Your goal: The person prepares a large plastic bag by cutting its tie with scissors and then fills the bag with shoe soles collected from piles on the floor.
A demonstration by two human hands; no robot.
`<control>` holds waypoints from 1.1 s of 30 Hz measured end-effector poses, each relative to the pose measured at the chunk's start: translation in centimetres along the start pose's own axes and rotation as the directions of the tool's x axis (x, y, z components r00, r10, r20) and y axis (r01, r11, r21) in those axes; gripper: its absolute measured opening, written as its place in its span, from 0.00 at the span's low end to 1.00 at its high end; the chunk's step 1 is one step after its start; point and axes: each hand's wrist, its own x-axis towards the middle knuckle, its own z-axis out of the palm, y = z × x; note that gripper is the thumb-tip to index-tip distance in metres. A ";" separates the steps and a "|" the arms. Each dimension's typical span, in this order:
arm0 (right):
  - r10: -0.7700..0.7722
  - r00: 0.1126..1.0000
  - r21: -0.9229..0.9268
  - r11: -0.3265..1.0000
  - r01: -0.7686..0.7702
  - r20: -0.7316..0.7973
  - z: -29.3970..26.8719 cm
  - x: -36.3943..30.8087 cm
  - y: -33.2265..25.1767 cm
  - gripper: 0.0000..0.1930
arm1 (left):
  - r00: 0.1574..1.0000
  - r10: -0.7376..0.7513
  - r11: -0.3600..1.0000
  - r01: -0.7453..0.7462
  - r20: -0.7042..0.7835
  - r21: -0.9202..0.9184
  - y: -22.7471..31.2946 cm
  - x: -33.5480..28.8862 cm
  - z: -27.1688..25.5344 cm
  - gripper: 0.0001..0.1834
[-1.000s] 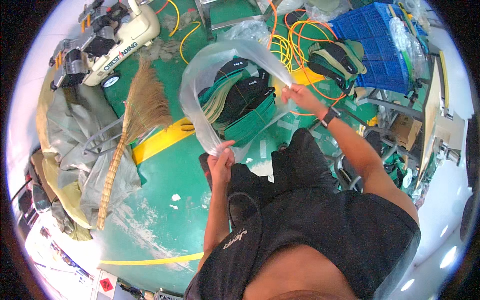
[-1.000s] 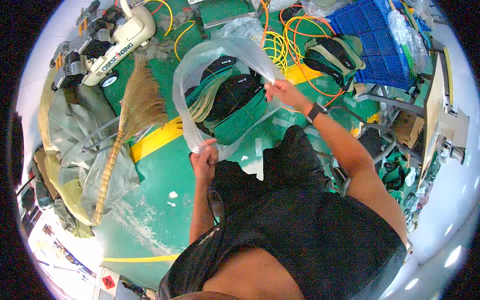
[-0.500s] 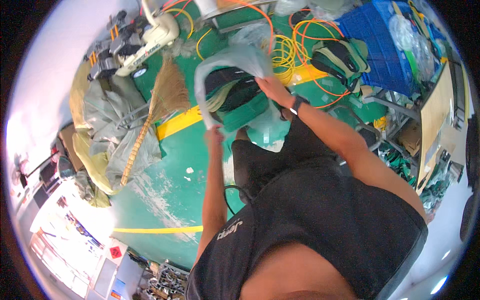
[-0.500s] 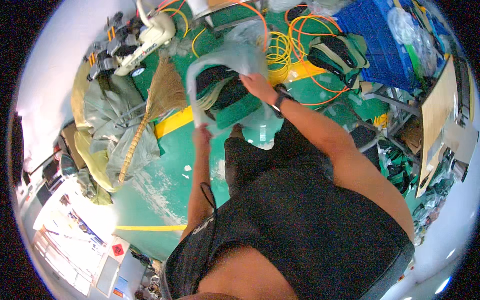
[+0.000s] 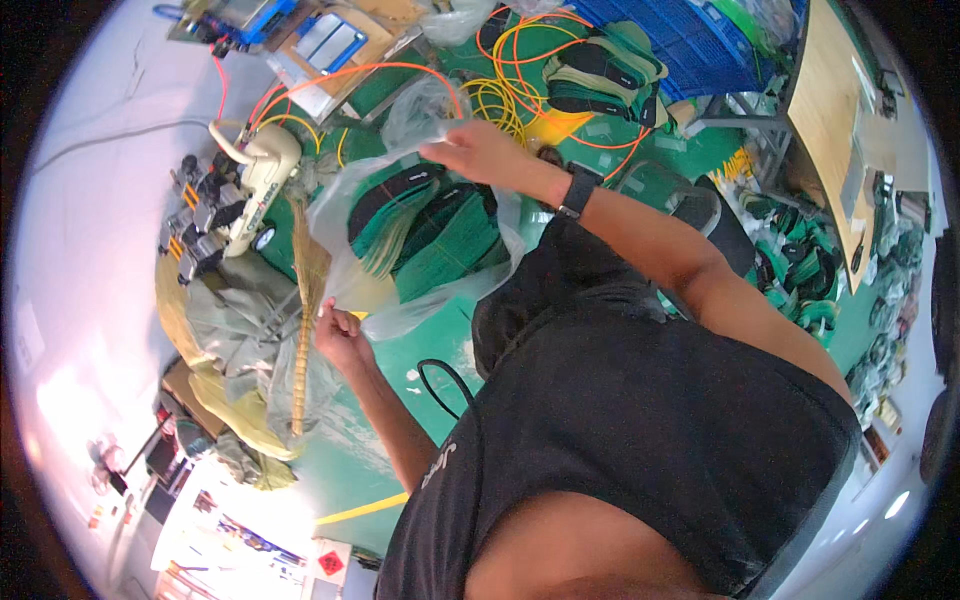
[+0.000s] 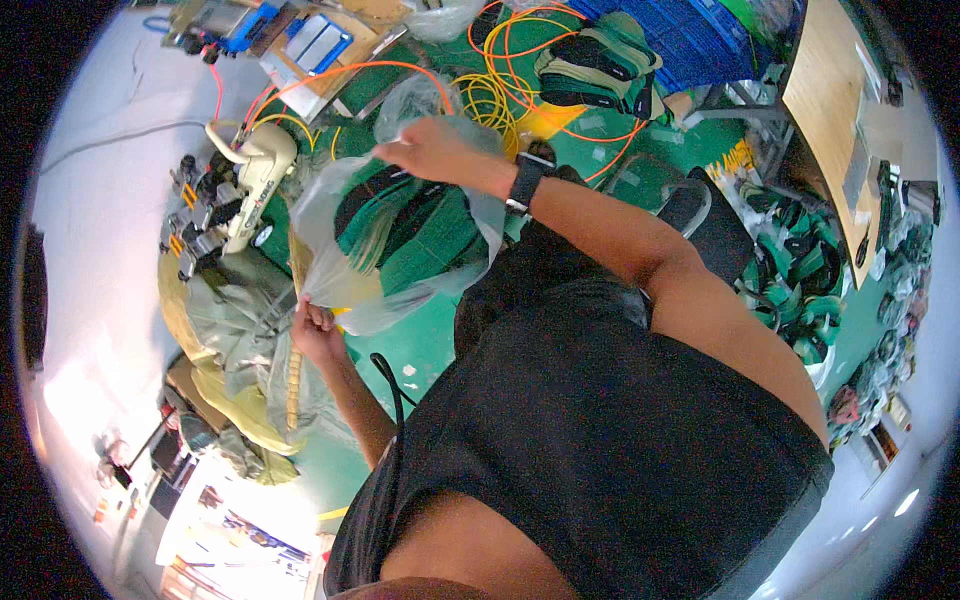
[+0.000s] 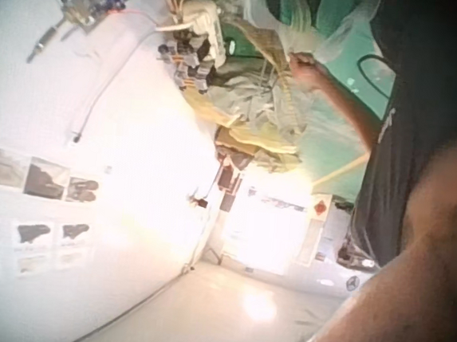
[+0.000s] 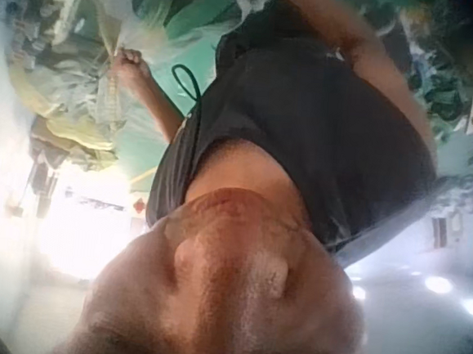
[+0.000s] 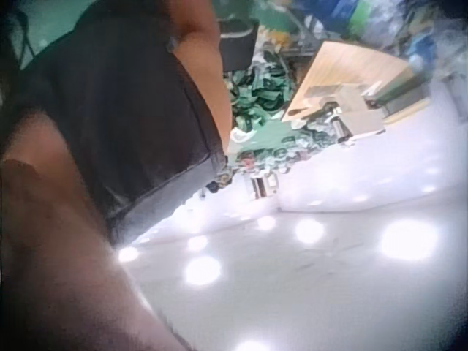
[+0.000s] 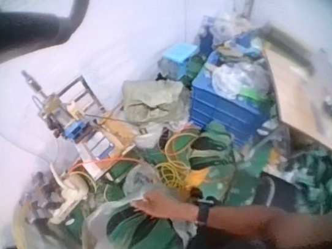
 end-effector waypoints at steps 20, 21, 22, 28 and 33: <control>0.273 0.842 -0.322 0.834 -0.448 -0.465 -19.3 6.5 55.7 0.24 | 0.937 -0.236 0.342 0.328 -0.257 0.881 -20.7 3.4 6.9 0.06; 0.306 0.810 -0.416 0.735 -0.535 -0.500 -21.1 8.1 58.0 0.28 | 0.861 -0.267 0.385 0.508 -0.433 0.771 -20.9 3.6 10.2 0.06; 0.364 0.820 -0.491 0.667 -0.560 -0.442 -23.2 9.8 59.6 0.31 | 0.811 -0.288 0.415 0.585 -0.509 0.697 -21.1 3.5 11.2 0.06; 0.421 0.790 -0.748 0.309 -0.587 -0.446 -29.9 15.2 70.7 0.49 | 0.703 -0.306 0.306 0.712 -0.642 0.632 -20.5 4.5 16.3 0.07; 0.537 0.704 -0.680 0.293 -0.673 -0.465 -27.8 15.0 71.5 0.59 | 0.691 -0.313 0.302 0.722 -0.651 0.622 -20.9 4.0 16.5 0.08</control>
